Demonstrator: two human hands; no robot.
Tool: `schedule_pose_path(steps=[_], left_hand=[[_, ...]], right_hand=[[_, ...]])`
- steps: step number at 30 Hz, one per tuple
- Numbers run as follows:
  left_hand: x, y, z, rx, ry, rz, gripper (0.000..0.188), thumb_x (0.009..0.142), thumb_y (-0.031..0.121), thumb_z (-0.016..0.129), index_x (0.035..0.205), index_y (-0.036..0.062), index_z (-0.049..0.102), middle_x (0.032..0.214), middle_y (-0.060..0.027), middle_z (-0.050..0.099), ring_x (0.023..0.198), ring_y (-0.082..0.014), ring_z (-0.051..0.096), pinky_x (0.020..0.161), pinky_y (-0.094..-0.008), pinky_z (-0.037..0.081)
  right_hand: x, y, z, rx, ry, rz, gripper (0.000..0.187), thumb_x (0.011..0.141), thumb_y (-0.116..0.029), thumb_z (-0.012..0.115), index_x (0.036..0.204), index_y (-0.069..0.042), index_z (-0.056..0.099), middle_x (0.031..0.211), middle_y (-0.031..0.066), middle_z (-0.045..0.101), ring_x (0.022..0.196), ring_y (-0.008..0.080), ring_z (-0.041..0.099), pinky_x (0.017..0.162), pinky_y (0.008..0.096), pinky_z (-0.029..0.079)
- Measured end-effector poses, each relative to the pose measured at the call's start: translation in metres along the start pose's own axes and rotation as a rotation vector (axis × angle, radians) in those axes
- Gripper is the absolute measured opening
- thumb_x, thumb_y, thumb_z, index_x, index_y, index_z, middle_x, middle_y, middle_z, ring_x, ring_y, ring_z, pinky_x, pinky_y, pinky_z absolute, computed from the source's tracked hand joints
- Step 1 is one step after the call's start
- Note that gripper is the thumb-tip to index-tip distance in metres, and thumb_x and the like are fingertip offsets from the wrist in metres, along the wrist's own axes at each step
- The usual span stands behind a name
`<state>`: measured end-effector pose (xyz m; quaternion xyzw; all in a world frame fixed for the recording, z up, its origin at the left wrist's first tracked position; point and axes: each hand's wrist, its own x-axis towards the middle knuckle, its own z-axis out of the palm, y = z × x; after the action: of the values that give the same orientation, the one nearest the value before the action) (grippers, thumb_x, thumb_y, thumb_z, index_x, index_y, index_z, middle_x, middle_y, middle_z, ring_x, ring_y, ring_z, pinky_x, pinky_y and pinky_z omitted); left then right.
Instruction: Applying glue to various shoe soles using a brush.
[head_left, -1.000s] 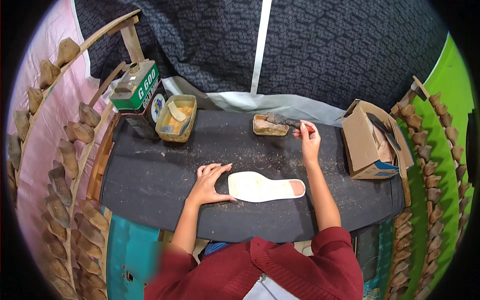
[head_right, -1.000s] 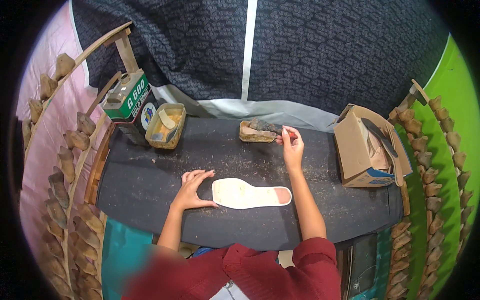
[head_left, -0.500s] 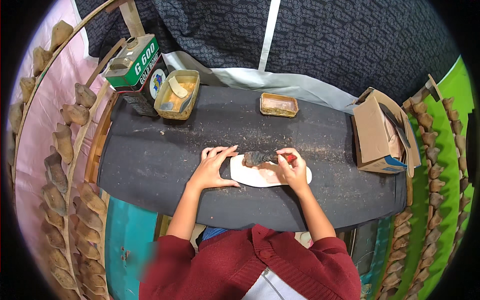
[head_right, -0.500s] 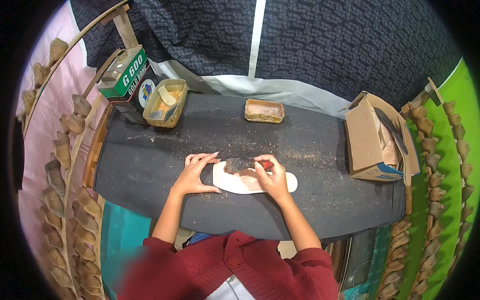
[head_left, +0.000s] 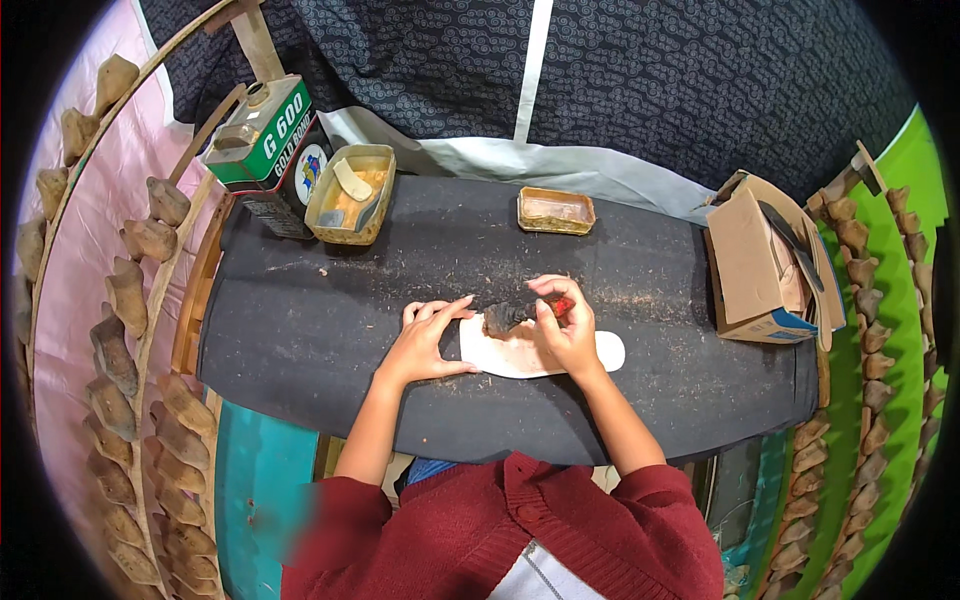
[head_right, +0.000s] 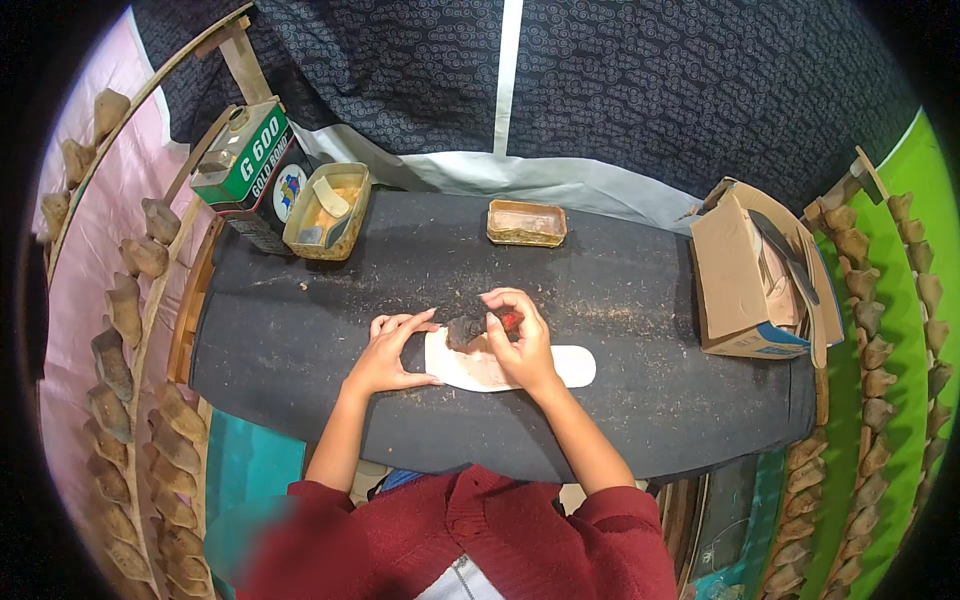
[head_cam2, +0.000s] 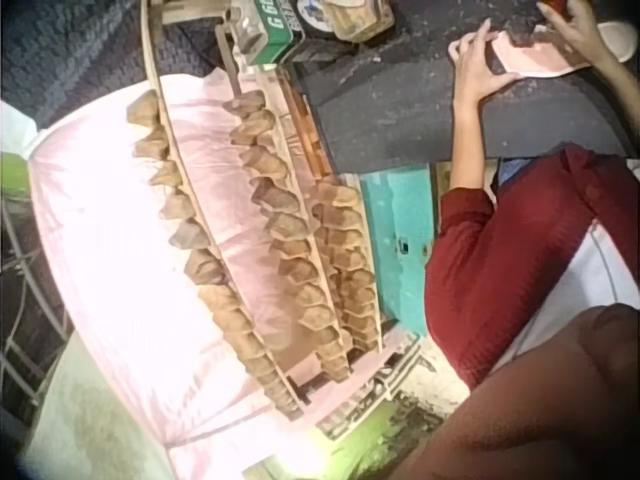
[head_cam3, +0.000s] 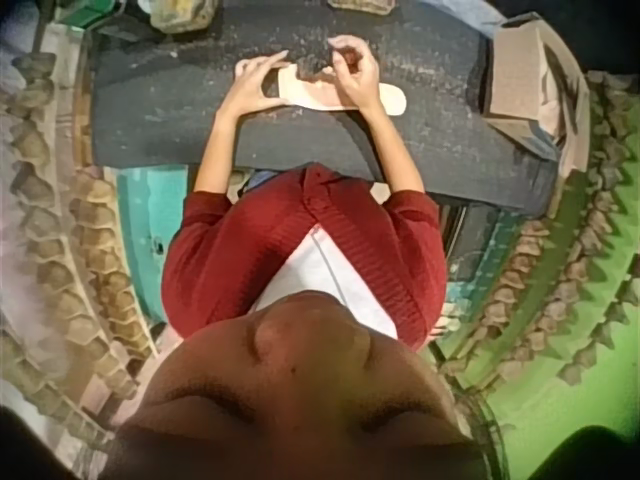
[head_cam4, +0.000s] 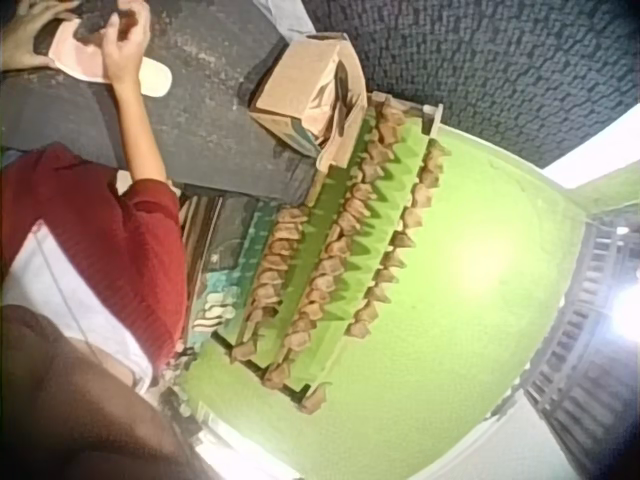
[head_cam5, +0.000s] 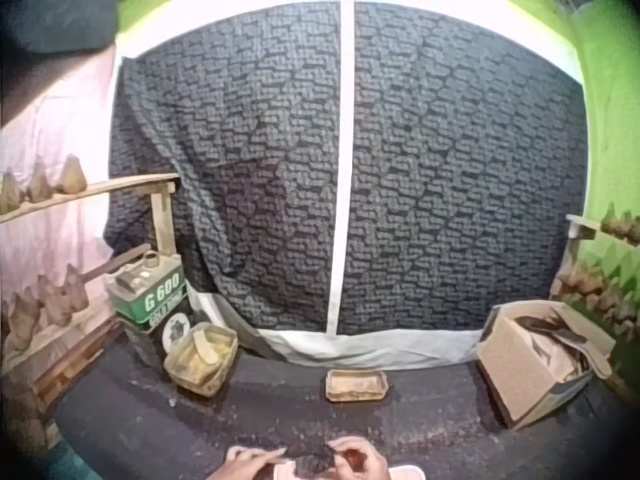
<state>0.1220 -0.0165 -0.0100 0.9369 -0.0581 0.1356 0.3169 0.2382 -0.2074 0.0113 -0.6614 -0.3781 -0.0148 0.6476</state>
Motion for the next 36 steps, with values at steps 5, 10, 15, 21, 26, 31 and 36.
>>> schedule_pose_path(steps=[5, 10, 15, 21, 26, 31, 36], left_hand=[[0.001, -0.002, 0.001, -0.003, 0.008, -0.006, 0.095, 0.047, 0.042, 0.077, 0.127, 0.0124, 0.035, 0.108, -0.0011, 0.057, 0.106, -0.0217, 0.043, 0.093, -0.0389, 0.022], [0.002, -0.003, 0.0, 0.031, 0.009, 0.006, 0.094, 0.047, 0.042, 0.076, 0.126, 0.012, 0.036, 0.106, -0.001, 0.058, 0.102, -0.0217, 0.044, 0.093, -0.0394, 0.021], [0.004, 0.001, -0.001, 0.058, 0.011, 0.008, 0.092, 0.047, 0.041, 0.076, 0.125, 0.0114, 0.037, 0.105, 0.0005, 0.058, 0.097, -0.0208, 0.046, 0.092, -0.0398, 0.022], [0.001, 0.001, -0.002, 0.038, 0.017, -0.011, 0.09, 0.046, 0.039, 0.076, 0.124, 0.0123, 0.039, 0.103, 0.0024, 0.058, 0.09, -0.0197, 0.047, 0.091, -0.04, 0.023], [0.003, 0.0, -0.001, 0.026, -0.013, -0.041, 0.09, 0.045, 0.04, 0.077, 0.123, 0.0123, 0.041, 0.104, 0.0015, 0.058, 0.092, -0.0195, 0.047, 0.091, -0.0385, 0.022], [0.003, 0.002, -0.001, 0.023, -0.004, -0.045, 0.09, 0.044, 0.039, 0.078, 0.122, 0.0126, 0.042, 0.103, 0.0026, 0.059, 0.091, -0.0181, 0.047, 0.091, -0.038, 0.022], [0.002, 0.002, 0.0, 0.028, 0.019, -0.024, 0.09, 0.044, 0.038, 0.078, 0.122, 0.0123, 0.042, 0.102, 0.0032, 0.059, 0.09, -0.017, 0.047, 0.089, -0.0368, 0.022]], right_hand=[[-0.002, 0.001, 0.004, 0.071, -0.045, 0.091, 0.022, 0.079, -0.002, 0.049, 0.1, -0.001, 0.043, 0.083, 0.0091, 0.058, 0.077, 0.0118, 0.057, 0.068, 0.0233, 0.045], [-0.001, 0.005, 0.009, -0.041, -0.021, 0.028, 0.02, 0.078, 0.0, 0.049, 0.093, -0.003, 0.038, 0.077, 0.0092, 0.058, 0.068, 0.0115, 0.057, 0.06, 0.0228, 0.047], [-0.004, 0.008, 0.001, 0.002, -0.021, 0.024, 0.02, 0.077, 0.002, 0.05, 0.087, -0.003, 0.033, 0.076, 0.0106, 0.057, 0.064, 0.0108, 0.056, 0.055, 0.0221, 0.046], [-0.024, 0.004, -0.036, -0.046, 0.017, -0.031, 0.023, 0.077, 0.005, 0.049, 0.087, -0.003, 0.03, 0.074, 0.012, 0.056, 0.065, 0.0106, 0.054, 0.056, 0.0216, 0.044], [-0.035, -0.006, -0.081, -0.146, 0.109, 0.044, 0.018, 0.078, 0.003, 0.047, 0.086, -0.004, 0.032, 0.072, 0.0107, 0.055, 0.066, 0.0138, 0.055, 0.061, 0.0258, 0.045], [-0.033, -0.015, -0.094, -0.156, 0.14, 0.11, 0.015, 0.079, 0.002, 0.045, 0.086, -0.004, 0.034, 0.072, 0.0097, 0.056, 0.066, 0.0115, 0.054, 0.059, 0.0237, 0.045], [-0.03, -0.018, -0.051, -0.099, 0.247, 0.01, 0.018, 0.081, -0.002, 0.047, 0.096, -0.002, 0.039, 0.073, 0.0084, 0.057, 0.067, 0.0132, 0.056, 0.062, 0.0252, 0.046]])
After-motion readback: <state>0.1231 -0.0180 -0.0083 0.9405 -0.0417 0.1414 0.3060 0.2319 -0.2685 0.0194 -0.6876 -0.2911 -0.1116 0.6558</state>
